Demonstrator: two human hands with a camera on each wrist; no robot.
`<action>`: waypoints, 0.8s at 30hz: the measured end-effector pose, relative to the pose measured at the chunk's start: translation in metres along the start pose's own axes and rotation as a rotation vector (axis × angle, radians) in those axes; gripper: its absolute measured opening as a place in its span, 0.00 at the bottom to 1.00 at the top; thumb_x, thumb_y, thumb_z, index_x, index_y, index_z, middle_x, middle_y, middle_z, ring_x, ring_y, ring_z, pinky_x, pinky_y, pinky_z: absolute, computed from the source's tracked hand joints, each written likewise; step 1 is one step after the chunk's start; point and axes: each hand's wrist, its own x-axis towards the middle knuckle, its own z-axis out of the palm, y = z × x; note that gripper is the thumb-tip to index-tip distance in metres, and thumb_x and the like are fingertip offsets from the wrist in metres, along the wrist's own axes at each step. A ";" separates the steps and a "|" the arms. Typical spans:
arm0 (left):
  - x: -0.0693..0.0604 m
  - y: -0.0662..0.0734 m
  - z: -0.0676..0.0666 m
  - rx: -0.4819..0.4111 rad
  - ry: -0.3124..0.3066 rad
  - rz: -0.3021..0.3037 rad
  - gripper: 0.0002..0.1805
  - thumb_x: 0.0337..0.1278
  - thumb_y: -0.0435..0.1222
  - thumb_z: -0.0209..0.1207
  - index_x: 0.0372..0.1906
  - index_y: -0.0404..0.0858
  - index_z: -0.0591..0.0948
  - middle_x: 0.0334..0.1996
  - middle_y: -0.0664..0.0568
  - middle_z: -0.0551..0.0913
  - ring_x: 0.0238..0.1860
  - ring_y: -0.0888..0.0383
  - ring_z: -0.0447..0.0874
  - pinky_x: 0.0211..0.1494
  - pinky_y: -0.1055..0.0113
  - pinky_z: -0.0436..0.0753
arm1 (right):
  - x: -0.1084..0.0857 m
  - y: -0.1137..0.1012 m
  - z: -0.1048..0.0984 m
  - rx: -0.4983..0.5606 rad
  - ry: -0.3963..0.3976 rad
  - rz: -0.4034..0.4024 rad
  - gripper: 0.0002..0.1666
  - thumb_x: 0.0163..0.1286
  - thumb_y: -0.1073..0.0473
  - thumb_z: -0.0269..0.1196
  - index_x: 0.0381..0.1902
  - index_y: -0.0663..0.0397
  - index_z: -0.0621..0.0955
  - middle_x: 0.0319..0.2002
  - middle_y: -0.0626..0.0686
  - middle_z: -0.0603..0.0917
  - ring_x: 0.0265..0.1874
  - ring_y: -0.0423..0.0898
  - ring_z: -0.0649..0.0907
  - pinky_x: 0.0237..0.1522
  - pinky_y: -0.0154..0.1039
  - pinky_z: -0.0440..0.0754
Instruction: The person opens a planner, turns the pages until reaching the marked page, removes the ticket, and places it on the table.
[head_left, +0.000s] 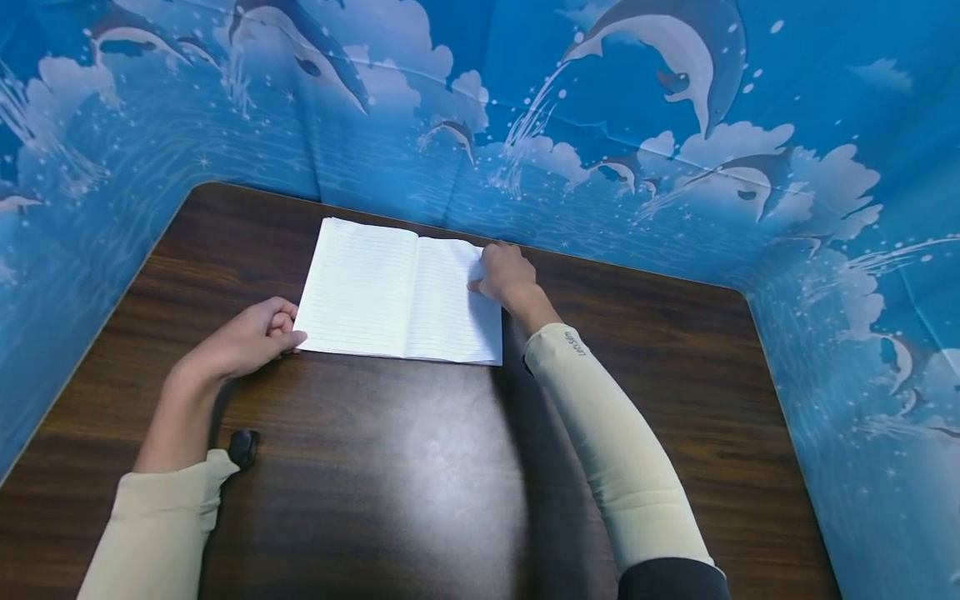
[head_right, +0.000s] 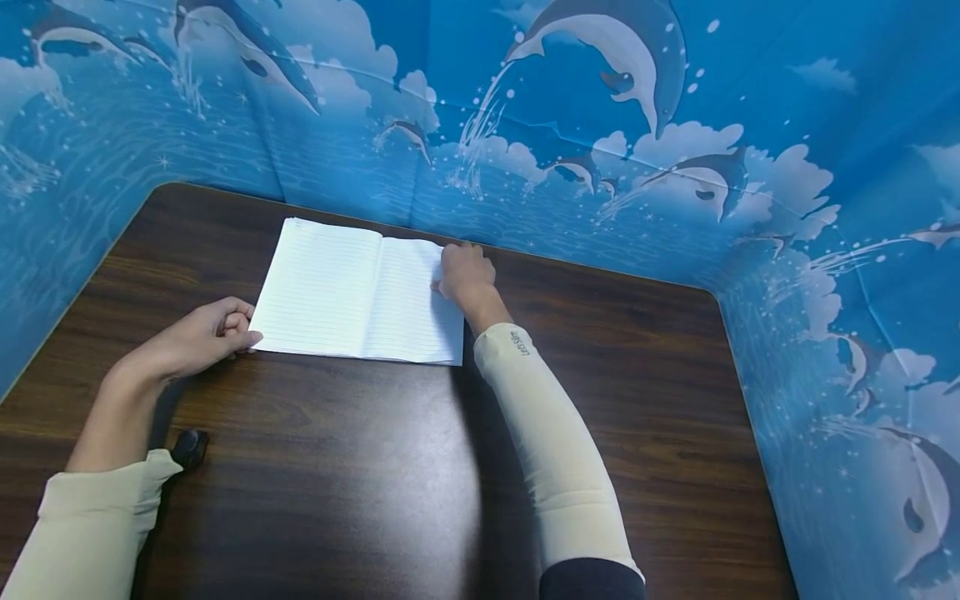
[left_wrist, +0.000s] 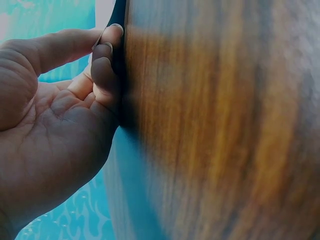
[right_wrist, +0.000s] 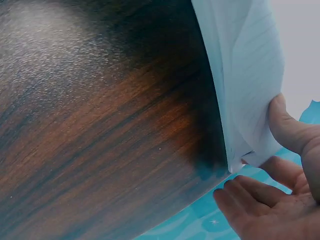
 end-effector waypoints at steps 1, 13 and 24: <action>0.000 0.000 0.000 0.002 0.000 -0.001 0.21 0.83 0.33 0.54 0.66 0.21 0.66 0.32 0.49 0.75 0.31 0.56 0.71 0.35 0.65 0.71 | -0.001 -0.001 0.000 -0.012 0.016 -0.011 0.27 0.74 0.43 0.72 0.58 0.58 0.82 0.62 0.57 0.81 0.63 0.55 0.80 0.59 0.55 0.86; 0.000 0.001 -0.001 0.005 -0.007 -0.007 0.22 0.83 0.33 0.54 0.67 0.21 0.66 0.32 0.48 0.75 0.31 0.55 0.71 0.36 0.65 0.71 | -0.005 0.005 0.003 0.261 0.043 -0.083 0.32 0.73 0.57 0.74 0.71 0.58 0.80 0.72 0.60 0.78 0.72 0.55 0.77 0.72 0.51 0.78; -0.001 0.004 0.000 -0.004 -0.007 -0.021 0.22 0.83 0.33 0.53 0.68 0.22 0.65 0.32 0.48 0.76 0.33 0.54 0.71 0.36 0.64 0.70 | -0.009 0.021 -0.016 0.429 0.030 0.005 0.42 0.71 0.55 0.76 0.77 0.62 0.73 0.76 0.62 0.75 0.77 0.57 0.74 0.73 0.51 0.77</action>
